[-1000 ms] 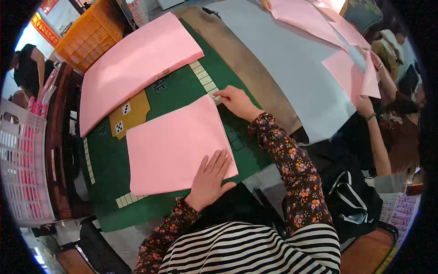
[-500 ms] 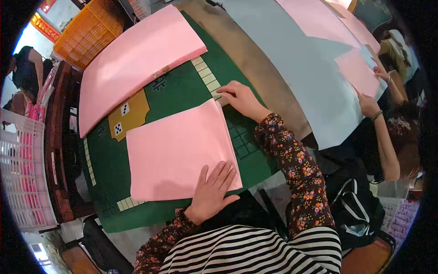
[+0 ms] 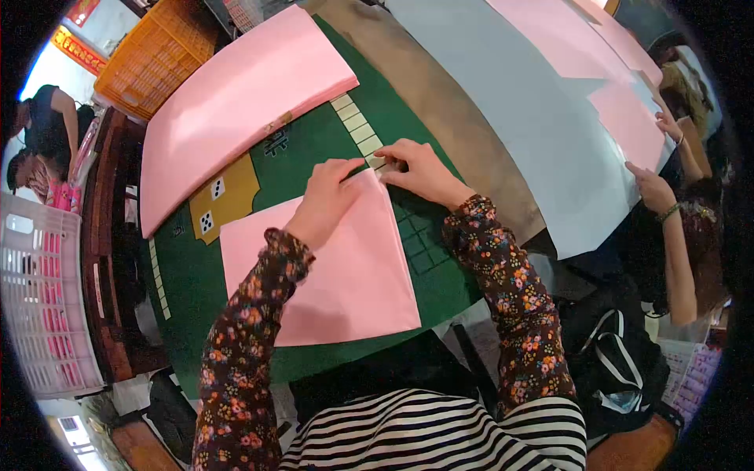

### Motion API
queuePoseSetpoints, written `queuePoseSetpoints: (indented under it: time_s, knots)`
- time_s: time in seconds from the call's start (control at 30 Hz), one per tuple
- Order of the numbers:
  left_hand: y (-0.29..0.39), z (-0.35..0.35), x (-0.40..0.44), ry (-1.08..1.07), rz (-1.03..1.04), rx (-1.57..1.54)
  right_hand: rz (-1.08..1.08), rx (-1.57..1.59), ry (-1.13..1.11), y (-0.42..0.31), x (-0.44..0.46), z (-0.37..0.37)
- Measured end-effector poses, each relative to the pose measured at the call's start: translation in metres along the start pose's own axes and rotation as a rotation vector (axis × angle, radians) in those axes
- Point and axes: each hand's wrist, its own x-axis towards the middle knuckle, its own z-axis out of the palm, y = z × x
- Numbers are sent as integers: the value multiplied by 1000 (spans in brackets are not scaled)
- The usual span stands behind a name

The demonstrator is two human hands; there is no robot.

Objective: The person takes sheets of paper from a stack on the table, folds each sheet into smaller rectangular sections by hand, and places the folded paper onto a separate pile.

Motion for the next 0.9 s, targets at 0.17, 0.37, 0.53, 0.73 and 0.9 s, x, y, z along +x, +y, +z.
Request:
queuePoseSetpoints:
  time_s: [0.17, 0.37, 0.53, 0.73, 0.9]
  knots:
    - [-32, 1, 32, -343, -162, -198, -28, -111, 21, 1, -4, 5]
    - [-38, -11, 39, -362, -70, -248, -50, -198, 20, 1, -6, 6]
    - [-30, -14, 46, -567, -356, -518, -23, -211, 57, 2, -4, 9]
    - [-32, -7, 54, -640, -347, -426, 29, 88, 131, 5, -1, 7]
    - [-26, -6, 54, -653, -314, -327, 2, -15, -11, 3, -4, 0]
